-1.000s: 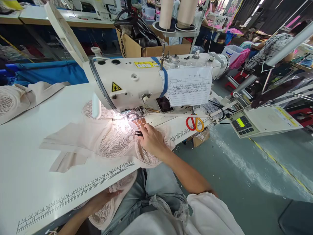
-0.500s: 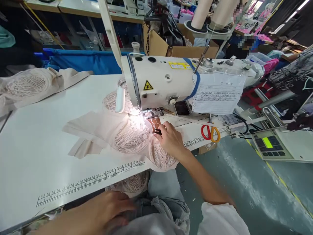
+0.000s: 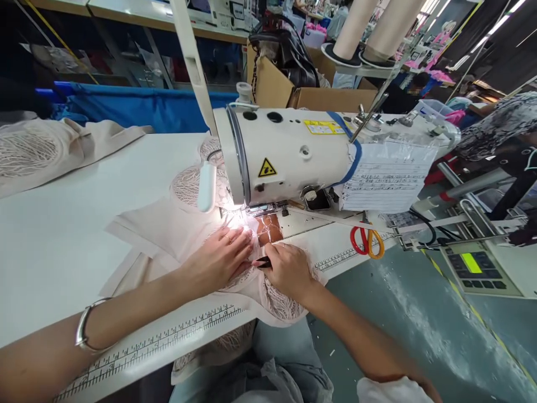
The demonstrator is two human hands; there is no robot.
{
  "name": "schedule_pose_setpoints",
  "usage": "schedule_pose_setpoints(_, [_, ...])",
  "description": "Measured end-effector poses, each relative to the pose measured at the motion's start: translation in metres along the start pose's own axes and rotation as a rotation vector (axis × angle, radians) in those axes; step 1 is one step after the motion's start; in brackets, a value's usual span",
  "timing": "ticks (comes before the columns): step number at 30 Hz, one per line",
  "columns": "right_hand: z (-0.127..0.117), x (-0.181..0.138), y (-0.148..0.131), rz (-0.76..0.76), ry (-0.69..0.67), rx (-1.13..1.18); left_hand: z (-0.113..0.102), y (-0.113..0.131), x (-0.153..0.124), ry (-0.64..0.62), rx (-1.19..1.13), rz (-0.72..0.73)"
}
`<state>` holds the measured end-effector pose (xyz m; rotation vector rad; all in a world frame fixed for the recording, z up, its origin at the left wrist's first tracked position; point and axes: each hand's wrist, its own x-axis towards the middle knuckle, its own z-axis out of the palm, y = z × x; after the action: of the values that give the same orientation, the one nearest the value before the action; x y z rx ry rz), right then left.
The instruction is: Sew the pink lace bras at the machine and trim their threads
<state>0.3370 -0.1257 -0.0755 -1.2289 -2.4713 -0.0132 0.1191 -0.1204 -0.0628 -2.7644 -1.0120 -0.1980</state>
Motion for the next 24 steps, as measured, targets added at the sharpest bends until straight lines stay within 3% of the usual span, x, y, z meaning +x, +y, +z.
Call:
schedule_pose_setpoints(3, [0.000,0.016,0.016,-0.056,-0.021,-0.057,0.000,-0.001,-0.005,0.022,0.022,-0.045])
schedule_pose_setpoints(8, [-0.006,0.042,0.044,0.026,-0.061,-0.094,0.008,-0.005,-0.002,0.105,-0.156,-0.002])
schedule_pose_setpoints(15, [-0.019,0.059,0.035,-0.038,-0.433,-0.042,0.004,-0.010,-0.002,0.132,-0.262,0.015])
schedule_pose_setpoints(24, [-0.010,0.065,0.031,-0.005,-0.425,-0.117,0.004,-0.022,-0.001,0.145,-0.263,0.038])
